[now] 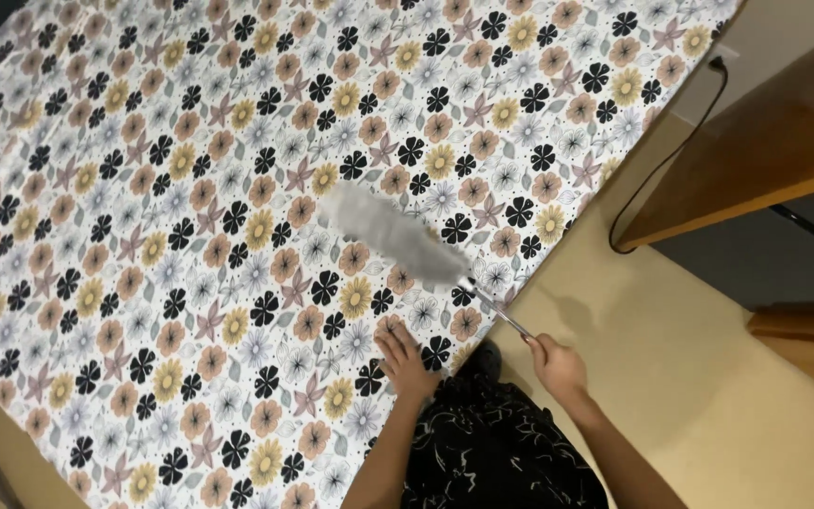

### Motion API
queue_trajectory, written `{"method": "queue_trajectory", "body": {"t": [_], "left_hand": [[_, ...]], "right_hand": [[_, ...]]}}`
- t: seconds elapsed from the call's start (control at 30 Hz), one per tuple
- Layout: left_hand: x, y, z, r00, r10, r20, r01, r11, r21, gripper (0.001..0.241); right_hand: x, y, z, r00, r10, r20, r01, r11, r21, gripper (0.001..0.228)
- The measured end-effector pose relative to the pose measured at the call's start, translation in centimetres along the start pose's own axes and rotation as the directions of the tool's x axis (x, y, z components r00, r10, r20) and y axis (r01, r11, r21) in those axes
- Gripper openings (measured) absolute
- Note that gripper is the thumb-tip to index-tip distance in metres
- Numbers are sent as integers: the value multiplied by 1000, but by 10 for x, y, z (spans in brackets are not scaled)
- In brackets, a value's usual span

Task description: The person folds a patterned cloth and places it on a stack of pillows. They then use a feather duster to clean the surface of a floral-patterned bedsheet, moving around the bed to dust different sections.

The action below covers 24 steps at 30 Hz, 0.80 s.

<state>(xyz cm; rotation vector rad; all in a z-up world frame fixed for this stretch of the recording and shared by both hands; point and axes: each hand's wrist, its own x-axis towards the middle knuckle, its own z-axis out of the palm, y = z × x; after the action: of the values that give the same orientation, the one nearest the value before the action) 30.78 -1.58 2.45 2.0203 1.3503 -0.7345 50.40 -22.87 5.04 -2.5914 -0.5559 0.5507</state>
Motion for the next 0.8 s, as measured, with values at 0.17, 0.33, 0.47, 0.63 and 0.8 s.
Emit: {"method": "queue_trajectory", "body": {"t": [0.17,0.33,0.47,0.63,0.8], "left_hand": [[10,2,-14,986,165,-3,-165,984,61,139],[4,-4,-23,970,243,22,-244,967,75,139],[9,4,-21,970,232,72,-237,970,63,135],[44,45,2,969,246,-3,-247,969,-12,132],[76,107,7,855,458,-244,-479,877,-30,113]], "right_hand": [[41,117,2,980,183,-75,-175,979,107,34],[84,82,-20,793,603,-88,-482,709,515,43],[82,50,20,829,453,-329,-237,817,527,42],[60,7,-7,954,90,-287,-33,980,195,34],[133,75,-53,962,262,-75,-254,962,104,42]]}}
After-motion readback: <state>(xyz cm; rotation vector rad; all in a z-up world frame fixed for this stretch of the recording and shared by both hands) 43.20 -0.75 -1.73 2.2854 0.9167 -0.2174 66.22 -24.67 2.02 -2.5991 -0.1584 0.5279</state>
